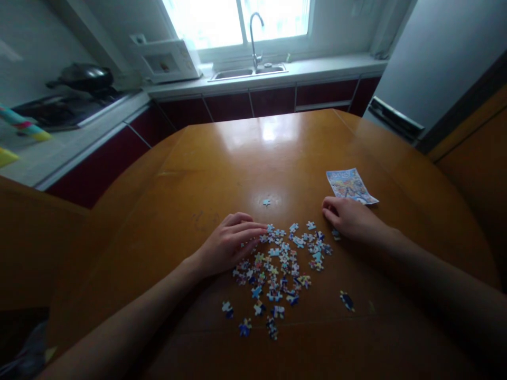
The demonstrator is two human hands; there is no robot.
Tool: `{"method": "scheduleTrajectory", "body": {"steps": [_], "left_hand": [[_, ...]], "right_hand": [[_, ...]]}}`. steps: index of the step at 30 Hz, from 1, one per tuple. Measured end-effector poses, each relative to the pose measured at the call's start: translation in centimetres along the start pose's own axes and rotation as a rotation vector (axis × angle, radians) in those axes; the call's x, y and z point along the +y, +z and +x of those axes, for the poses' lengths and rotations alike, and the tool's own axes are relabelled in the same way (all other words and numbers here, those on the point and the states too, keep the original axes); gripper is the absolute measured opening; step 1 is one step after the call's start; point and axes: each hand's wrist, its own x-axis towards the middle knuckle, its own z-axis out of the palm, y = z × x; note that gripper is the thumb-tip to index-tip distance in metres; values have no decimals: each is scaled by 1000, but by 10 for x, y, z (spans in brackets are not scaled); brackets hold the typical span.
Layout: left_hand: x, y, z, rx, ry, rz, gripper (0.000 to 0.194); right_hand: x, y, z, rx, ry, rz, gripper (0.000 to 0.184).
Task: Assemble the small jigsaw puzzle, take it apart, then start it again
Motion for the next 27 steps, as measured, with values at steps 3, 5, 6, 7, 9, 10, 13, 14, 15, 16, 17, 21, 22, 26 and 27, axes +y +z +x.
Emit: {"method": "scheduleTrajectory", "body": {"steps": [3, 5, 6, 7, 9, 10, 13, 14, 15, 16, 17, 21, 22, 26, 27], "left_hand": [[7, 1, 2, 0, 19, 25, 27], [10, 2, 2, -9, 23, 21, 25], [11, 2, 2, -17, 23, 17, 25], [11, 3, 1, -24, 23, 14, 25], [11, 3, 1, -33, 22, 9, 27], [11, 3, 1, -34, 22, 8, 28], [13, 3, 1, -54, 15, 10, 32], [14, 3, 1, -68, 12, 16, 34], [16, 3, 2, -85, 11, 24, 36], [18, 3, 2, -104, 10, 34, 39], [21, 4, 3, -122, 10, 48, 41], [29, 8, 4, -177, 14, 102, 49], [29, 9, 4, -180, 11, 109, 50], [29, 10, 4, -136, -26, 105, 47], [28, 10, 4, -121, -33, 99, 46]], "right_hand": [[0, 0, 0, 5, -10, -5, 15], [1, 0, 0, 3, -19, 4, 15], [1, 0, 0, 1, -22, 10, 15], [1, 0, 0, 1, -23, 13, 15], [0, -1, -1, 13, -19, 19, 16], [-1, -1, -2, 31, -14, 23, 16], [-9, -2, -6, 94, -74, 56, 16], [-13, -2, -9, 101, -122, 74, 15], [-18, -1, -12, 97, -178, 91, 14], [-22, 0, -15, 87, -231, 105, 13], [-27, 2, -19, 76, -271, 115, 12], [-44, 14, -32, 73, -355, 117, 7], [-47, 17, -35, 72, -371, 109, 6], [-53, 26, -38, 68, -395, 63, 5], [-54, 28, -38, 67, -390, 63, 5]]}}
